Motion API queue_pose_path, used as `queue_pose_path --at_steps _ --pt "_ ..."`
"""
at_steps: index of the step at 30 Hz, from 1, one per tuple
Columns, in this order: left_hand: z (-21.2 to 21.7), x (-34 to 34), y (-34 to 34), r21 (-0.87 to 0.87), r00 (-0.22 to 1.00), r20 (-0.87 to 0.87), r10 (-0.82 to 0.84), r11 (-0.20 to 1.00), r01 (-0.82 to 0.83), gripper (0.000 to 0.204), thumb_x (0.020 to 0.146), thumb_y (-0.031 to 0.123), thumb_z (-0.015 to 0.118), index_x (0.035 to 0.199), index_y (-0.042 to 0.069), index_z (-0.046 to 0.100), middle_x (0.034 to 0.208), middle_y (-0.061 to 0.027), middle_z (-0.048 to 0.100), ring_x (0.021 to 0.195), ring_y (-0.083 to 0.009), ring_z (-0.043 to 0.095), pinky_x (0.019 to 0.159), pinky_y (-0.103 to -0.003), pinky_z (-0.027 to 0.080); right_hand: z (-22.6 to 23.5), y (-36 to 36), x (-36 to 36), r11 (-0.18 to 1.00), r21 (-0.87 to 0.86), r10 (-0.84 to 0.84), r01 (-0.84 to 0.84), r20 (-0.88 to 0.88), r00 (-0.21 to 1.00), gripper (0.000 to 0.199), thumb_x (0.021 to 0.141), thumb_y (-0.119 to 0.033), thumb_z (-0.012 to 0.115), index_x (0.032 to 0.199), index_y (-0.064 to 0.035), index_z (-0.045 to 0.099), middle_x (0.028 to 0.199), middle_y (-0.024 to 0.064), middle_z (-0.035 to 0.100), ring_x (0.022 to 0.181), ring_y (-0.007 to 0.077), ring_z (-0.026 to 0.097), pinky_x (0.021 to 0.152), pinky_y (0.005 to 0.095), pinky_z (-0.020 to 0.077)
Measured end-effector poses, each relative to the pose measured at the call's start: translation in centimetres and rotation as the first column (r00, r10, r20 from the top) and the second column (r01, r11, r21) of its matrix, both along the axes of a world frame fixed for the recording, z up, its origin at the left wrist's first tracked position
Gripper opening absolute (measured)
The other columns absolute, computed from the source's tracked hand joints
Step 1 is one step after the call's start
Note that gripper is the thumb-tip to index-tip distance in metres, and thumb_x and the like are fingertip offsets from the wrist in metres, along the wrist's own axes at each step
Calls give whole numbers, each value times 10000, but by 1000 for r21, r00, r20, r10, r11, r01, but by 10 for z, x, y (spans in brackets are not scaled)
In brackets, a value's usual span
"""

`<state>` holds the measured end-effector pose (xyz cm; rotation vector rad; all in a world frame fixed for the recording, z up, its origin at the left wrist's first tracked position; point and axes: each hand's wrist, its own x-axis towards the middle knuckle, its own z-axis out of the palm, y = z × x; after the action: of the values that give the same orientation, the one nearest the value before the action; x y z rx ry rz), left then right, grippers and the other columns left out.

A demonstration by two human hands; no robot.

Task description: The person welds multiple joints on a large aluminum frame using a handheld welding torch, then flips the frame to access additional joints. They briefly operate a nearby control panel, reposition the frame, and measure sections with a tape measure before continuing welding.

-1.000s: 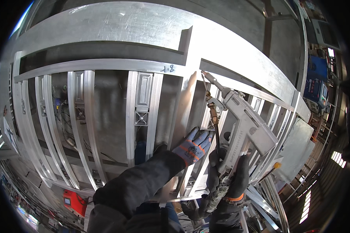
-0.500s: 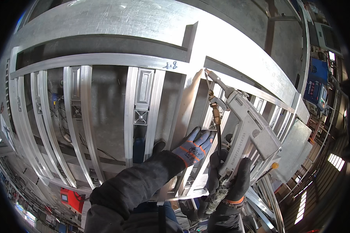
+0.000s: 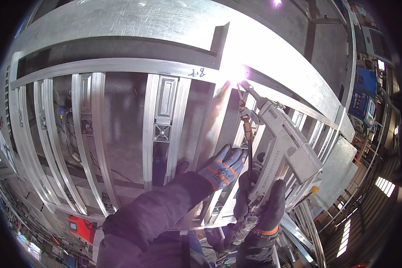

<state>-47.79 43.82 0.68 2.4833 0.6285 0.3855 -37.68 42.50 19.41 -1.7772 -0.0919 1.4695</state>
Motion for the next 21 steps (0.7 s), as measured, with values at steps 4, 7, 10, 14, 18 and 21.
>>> queue_pose_path --at_steps 4,7,10,14,18,21 --pt "1 0 1 25 999 -37 -9 1000 10 413 916 230 556 1276 49 644 1433 -125 546 1381 -279 456 1135 -561 386 4 10 -4 999 15 45 -45 16 999 674 1024 -569 440 1243 55 573 944 160 674 667 181 628 611 296 495" --pt "1 0 1 8 999 -44 -15 1000 16 410 916 231 552 1272 55 654 1454 -121 535 1395 -271 444 1140 -565 377 5 17 -11 998 48 27 -33 124 992 677 1018 -565 451 1233 68 555 903 174 658 515 197 583 466 294 457" --pt "1 0 0 20 999 -40 -5 1000 6 403 910 222 555 1262 56 663 1454 -119 538 1388 -271 457 1141 -565 378 9 20 -15 998 60 -17 16 15 1000 675 1013 -565 465 1228 70 551 914 184 653 501 209 580 446 303 456" --pt "0 1 -1 32 993 -111 -43 998 46 461 874 232 567 1304 68 582 1501 -134 481 1417 -281 420 1173 -562 334 9 19 -17 993 113 -21 25 -40 999 678 1015 -560 474 1263 68 533 915 185 650 505 211 580 440 305 455" --pt "-2 2 -2 0 997 -60 -41 999 41 444 901 229 557 1292 37 642 1415 -129 572 1373 -278 477 1150 -573 364 10 14 -15 999 41 -3 1 52 999 677 1019 -563 477 1270 59 566 953 163 666 623 193 624 550 294 492" --pt "-2 1 -2 24 997 -66 -38 999 40 446 925 239 537 1312 36 625 1402 -141 576 1382 -288 467 1150 -574 360 13 9 -13 1000 17 16 -16 -3 1000 658 1033 -559 450 1256 43 595 996 139 683 772 177 651 680 290 506"
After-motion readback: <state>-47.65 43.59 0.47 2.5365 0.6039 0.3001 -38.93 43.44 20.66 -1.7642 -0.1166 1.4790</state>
